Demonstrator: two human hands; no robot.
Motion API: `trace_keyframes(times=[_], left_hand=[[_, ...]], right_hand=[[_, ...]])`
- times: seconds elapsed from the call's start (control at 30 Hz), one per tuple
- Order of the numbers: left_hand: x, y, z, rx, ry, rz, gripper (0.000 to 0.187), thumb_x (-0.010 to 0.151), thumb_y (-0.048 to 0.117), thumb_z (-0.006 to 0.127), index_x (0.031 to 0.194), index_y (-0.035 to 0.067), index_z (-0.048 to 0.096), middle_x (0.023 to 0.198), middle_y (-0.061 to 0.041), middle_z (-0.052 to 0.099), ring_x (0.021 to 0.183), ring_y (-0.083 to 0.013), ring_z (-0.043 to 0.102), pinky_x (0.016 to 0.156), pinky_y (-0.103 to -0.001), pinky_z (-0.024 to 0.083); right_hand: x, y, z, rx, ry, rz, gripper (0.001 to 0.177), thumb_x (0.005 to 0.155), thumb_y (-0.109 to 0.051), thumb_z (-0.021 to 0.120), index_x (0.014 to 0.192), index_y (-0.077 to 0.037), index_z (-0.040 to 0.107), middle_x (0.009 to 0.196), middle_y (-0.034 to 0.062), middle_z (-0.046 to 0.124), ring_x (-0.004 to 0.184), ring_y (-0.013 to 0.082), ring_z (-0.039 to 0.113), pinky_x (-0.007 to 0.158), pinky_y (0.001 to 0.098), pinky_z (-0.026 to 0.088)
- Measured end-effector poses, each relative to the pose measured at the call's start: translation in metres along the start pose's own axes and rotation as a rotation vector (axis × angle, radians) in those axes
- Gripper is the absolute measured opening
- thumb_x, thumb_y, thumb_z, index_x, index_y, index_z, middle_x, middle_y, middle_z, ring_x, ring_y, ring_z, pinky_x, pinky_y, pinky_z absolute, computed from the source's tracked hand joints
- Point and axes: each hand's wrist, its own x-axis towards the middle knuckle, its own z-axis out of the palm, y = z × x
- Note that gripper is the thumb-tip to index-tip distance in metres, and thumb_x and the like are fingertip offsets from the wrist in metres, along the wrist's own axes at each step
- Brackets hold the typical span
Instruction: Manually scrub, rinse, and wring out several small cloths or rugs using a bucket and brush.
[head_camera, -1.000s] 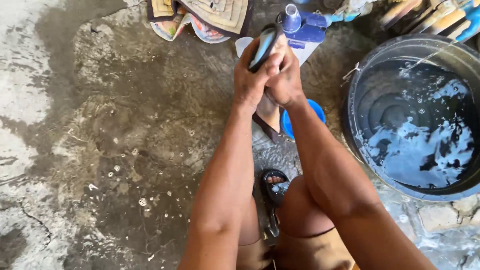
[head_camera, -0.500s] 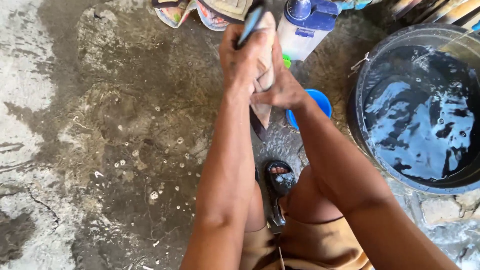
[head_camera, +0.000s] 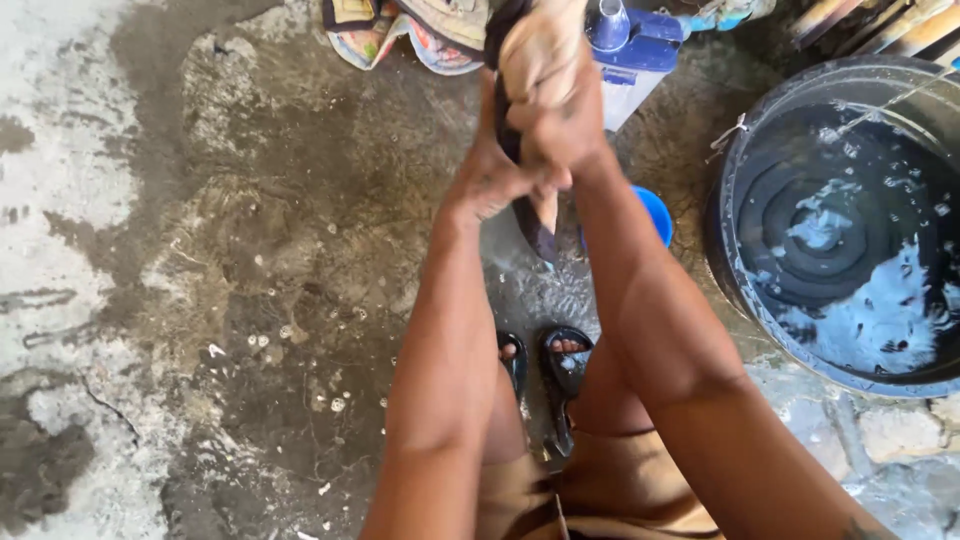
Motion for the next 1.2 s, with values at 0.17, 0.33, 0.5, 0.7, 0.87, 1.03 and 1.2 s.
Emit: trace_keyframes(times=[0.17, 0.33, 0.5, 0.7, 0.87, 1.03, 1.2], left_hand=[[-0.021, -0.037, 0.008, -0.014, -0.161, -0.297, 0.094, 0.059, 0.011, 0.095, 0.140, 0.001, 0.049, 0.121, -0.016, 0.069, 0.106, -0.0250, 0.068, 0.087, -0.035, 0.059], [-0.020, -0.052, 0.025, 0.048, -0.077, -0.341, 0.060, 0.064, 0.009, 0.085, 0.121, 0.002, 0.066, 0.103, -0.007, 0.077, 0.090, -0.0163, 0.073, 0.074, -0.033, 0.063], [-0.004, -0.059, 0.018, 0.039, 0.023, -0.069, 0.052, 0.064, 0.012, 0.087, 0.111, 0.002, 0.069, 0.098, -0.003, 0.076, 0.087, -0.0135, 0.073, 0.076, -0.031, 0.061], [0.009, -0.021, 0.036, -0.150, 0.193, -0.232, 0.034, 0.068, 0.008, 0.080, 0.099, -0.004, 0.071, 0.087, -0.007, 0.075, 0.077, -0.0168, 0.071, 0.070, -0.032, 0.060], [0.017, -0.005, 0.046, -0.203, 0.227, -0.254, 0.028, 0.066, 0.004, 0.077, 0.091, -0.004, 0.068, 0.082, -0.008, 0.072, 0.070, -0.0170, 0.070, 0.063, -0.033, 0.059], [0.019, -0.031, 0.047, -0.236, 0.206, -0.171, 0.034, 0.074, 0.006, 0.080, 0.102, -0.005, 0.065, 0.087, -0.012, 0.073, 0.074, -0.0192, 0.072, 0.068, -0.034, 0.060], [0.012, -0.011, 0.040, -0.240, 0.089, 0.094, 0.080, 0.074, 0.014, 0.092, 0.133, -0.009, 0.043, 0.109, -0.014, 0.063, 0.095, -0.0224, 0.064, 0.082, -0.037, 0.055]], right_hand=[[0.011, -0.018, -0.008, -0.256, 0.040, 0.141, 0.058, 0.066, 0.011, 0.076, 0.122, 0.000, 0.063, 0.111, 0.0009, 0.067, 0.106, 0.0164, 0.065, 0.100, 0.0317, 0.056], [-0.009, -0.006, -0.016, -0.229, 0.077, 0.141, 0.068, 0.071, 0.007, 0.082, 0.134, 0.000, 0.056, 0.121, 0.0051, 0.066, 0.115, 0.0183, 0.064, 0.106, 0.0353, 0.054], [-0.021, -0.035, -0.032, -0.057, -0.188, 0.249, 0.098, 0.080, -0.006, 0.095, 0.158, -0.003, 0.036, 0.149, 0.0098, 0.057, 0.143, 0.0199, 0.051, 0.127, 0.0348, 0.038], [-0.059, 0.029, -0.051, -0.690, -0.332, 0.392, 0.100, 0.060, -0.023, 0.102, 0.141, 0.001, 0.047, 0.131, 0.0147, 0.063, 0.123, 0.0218, 0.057, 0.108, 0.0380, 0.043], [-0.061, 0.039, -0.045, -0.382, -0.162, 0.388, 0.049, 0.070, -0.016, 0.090, 0.111, -0.001, 0.069, 0.104, 0.0043, 0.073, 0.094, 0.0109, 0.066, 0.085, 0.0309, 0.057], [-0.054, 0.030, -0.040, -0.371, -0.069, 0.269, 0.044, 0.079, -0.014, 0.087, 0.116, -0.002, 0.067, 0.108, 0.0045, 0.073, 0.097, 0.0105, 0.066, 0.087, 0.0310, 0.057], [-0.018, -0.022, -0.019, -0.563, -0.190, -0.159, 0.046, 0.089, 0.000, 0.069, 0.133, 0.006, 0.056, 0.130, 0.0146, 0.065, 0.122, 0.0197, 0.063, 0.106, 0.0371, 0.049]])
